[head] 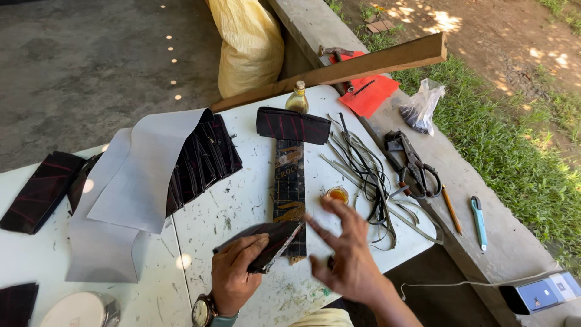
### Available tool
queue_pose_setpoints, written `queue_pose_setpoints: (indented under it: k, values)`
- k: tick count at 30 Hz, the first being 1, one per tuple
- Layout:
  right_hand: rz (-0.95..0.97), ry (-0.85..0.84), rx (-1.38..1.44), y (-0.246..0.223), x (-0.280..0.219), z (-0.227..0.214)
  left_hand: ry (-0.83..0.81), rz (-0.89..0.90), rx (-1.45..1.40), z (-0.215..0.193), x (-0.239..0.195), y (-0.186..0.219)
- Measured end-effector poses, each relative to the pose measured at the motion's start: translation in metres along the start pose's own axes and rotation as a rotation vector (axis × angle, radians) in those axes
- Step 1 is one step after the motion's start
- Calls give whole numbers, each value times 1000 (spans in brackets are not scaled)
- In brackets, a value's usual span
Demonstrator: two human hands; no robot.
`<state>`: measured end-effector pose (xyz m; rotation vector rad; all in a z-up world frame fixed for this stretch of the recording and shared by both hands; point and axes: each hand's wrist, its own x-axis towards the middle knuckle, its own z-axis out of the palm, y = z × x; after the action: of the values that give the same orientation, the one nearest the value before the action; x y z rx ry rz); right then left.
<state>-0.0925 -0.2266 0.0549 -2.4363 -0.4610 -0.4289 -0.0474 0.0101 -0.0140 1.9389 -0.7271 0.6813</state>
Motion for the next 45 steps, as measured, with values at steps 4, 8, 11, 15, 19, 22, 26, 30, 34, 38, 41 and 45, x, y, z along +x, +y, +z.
queue_pose_setpoints:
  k: [4,8,11,15,19,22,26,30,34,38,41,45]
  values:
    - [-60,49,-33,9,6,-3,-9,-5,45,-5,1,4]
    - [194,-63,-488,65,36,-14,10,-33,53,-10,6,3]
    - [188,-170,-575,107,42,1,-30,-111,-28,-6,9,1]
    - [244,-288,-614,138,41,29,-95,-234,-184,-3,5,0]
    - [213,-241,-566,129,46,17,-170,-300,-235,2,4,-6]
    - [97,-123,-326,92,44,-1,-175,-224,-274,4,8,-10]
    - [-152,-165,238,36,21,-16,-241,-218,-292,10,10,-9]
    - [-248,-201,93,6,26,-21,-290,-184,-261,15,13,-6]
    - [-360,-234,29,-8,36,-23,-342,-292,-245,13,12,-4]
    - [-327,-148,-20,-7,36,-21,-319,-264,-242,9,12,-2]
    - [-376,-123,-43,0,28,-22,-262,-189,-232,5,10,0]
    - [-388,-52,-125,9,23,-24,-242,-193,-230,1,10,-1]
